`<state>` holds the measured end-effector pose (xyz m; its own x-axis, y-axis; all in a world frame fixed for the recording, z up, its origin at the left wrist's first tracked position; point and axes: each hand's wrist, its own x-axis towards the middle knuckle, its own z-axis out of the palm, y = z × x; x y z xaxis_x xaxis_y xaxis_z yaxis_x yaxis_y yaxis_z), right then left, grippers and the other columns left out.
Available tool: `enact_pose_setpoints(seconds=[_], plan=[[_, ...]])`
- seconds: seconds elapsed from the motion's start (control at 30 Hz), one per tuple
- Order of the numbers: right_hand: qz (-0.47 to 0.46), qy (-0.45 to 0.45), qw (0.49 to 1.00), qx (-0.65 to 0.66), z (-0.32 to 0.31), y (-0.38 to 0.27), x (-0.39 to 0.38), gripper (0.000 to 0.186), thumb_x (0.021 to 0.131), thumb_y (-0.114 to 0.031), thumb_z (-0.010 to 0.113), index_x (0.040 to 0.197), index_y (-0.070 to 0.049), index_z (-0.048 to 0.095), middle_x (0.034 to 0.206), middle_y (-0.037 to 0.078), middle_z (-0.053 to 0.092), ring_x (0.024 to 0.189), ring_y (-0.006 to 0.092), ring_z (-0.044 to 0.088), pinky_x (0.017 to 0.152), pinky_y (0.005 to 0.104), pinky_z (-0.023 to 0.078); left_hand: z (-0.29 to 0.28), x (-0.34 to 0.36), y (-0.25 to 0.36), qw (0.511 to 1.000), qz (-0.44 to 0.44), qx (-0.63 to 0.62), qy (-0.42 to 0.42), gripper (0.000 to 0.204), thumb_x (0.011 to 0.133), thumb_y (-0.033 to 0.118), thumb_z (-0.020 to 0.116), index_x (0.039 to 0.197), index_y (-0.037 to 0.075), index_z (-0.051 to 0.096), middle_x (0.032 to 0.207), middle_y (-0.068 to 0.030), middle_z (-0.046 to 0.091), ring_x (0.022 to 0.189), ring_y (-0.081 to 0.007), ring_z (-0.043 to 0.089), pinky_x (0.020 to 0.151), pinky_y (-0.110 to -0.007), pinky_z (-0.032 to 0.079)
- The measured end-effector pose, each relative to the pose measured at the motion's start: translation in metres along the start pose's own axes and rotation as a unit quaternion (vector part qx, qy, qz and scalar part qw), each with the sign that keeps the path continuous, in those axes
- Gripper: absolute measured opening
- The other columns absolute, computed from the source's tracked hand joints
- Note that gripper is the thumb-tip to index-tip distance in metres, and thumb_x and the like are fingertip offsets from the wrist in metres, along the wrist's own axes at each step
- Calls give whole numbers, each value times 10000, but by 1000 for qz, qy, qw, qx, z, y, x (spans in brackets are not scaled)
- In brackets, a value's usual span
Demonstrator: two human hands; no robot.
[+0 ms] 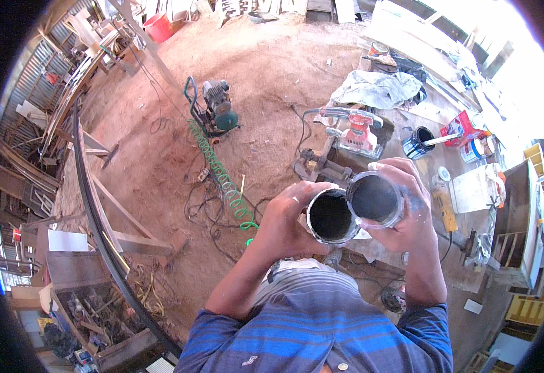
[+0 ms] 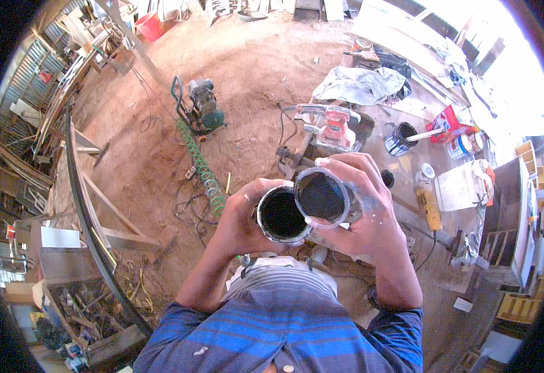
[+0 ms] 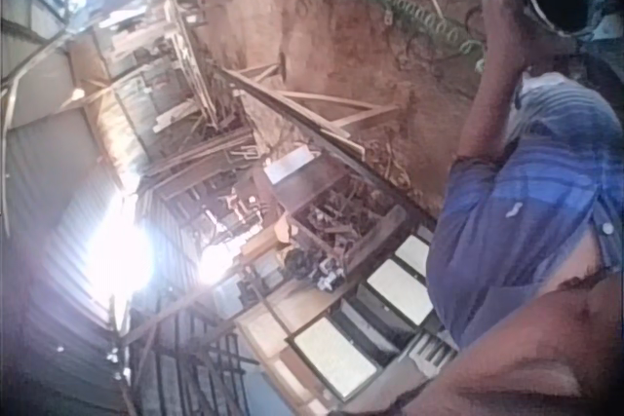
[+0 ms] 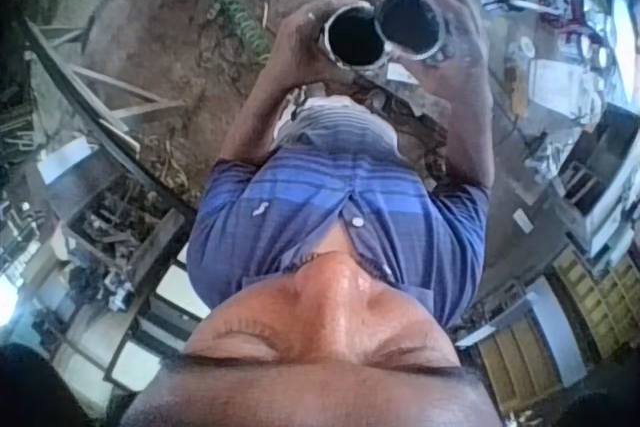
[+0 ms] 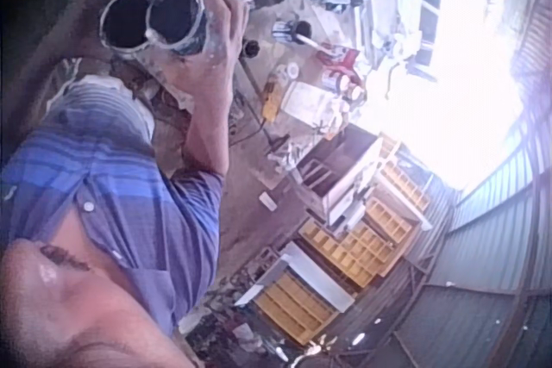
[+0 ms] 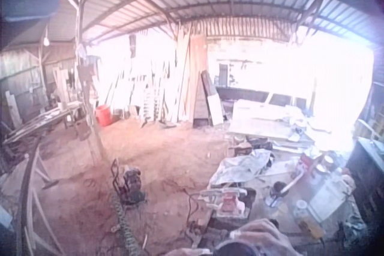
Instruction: The person pours liquid from a plastic container into a small metal can and stirs the mixture using a wooden stick. The person then picks up a larger paint can, wipes the excess from the lid, and retrieves additional cans from a shelf in the workshop.
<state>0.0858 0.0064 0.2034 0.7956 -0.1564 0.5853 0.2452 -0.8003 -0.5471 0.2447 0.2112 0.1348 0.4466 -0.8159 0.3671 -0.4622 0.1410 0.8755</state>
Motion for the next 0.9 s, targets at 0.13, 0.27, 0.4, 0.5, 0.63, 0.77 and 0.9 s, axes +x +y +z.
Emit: enact_pose_setpoints(seconds=[0.13,0.27,0.4,0.5,0.63,0.77,0.9], plan=[[-6,1,1000,-7,-2,-1,3,752,741,-254,947,1406,-43,666,1290,202,707,1187,397,689,1012,519,552,0,0,0,1000,10,11,3,895,563,286,1085,1343,65,703,1237,-135,775,1147,-286,768,994,-418,608],[-9,1,1000,-4,-4,0,2,746,749,-265,938,1408,-48,664,1293,197,710,1189,399,687,1016,524,546,0,3,1,999,34,31,3,883,561,277,1083,1333,68,708,1229,-142,776,1139,-290,771,990,-419,609],[-24,-8,1000,-12,-7,1,5,739,760,-264,920,1419,-58,656,1317,187,715,1196,395,685,1031,530,537,-1,4,1,999,36,35,0,875,560,272,1080,1325,66,709,1232,-149,776,1147,-299,771,997,-419,609],[-28,-10,999,-17,-8,1,6,738,761,-265,916,1421,-62,655,1326,182,720,1198,390,685,1032,531,535,1,4,0,998,44,43,1,870,563,256,1075,1328,63,708,1237,-153,776,1154,-303,770,1006,-420,608],[-37,-9,999,-25,-9,4,7,734,758,-266,910,1417,-61,657,1324,179,725,1195,387,687,1020,528,538,2,5,1,999,29,28,1,857,571,245,1072,1325,62,708,1238,-156,776,1157,-303,770,1014,-420,607],[-37,-9,999,-32,-10,2,10,736,752,-258,904,1417,-63,658,1327,178,725,1184,385,692,1014,526,541,2,8,2,999,35,34,-3,861,572,244,1075,1331,67,708,1238,-156,777,1155,-296,772,999,-419,611],[-48,-5,998,-45,-11,5,11,723,753,-258,900,1409,-68,662,1311,176,724,1163,385,694,1005,525,541,2,10,4,999,34,23,-5,878,565,257,1083,1338,76,709,1235,-150,777,1151,-297,773,979,-416,615]])
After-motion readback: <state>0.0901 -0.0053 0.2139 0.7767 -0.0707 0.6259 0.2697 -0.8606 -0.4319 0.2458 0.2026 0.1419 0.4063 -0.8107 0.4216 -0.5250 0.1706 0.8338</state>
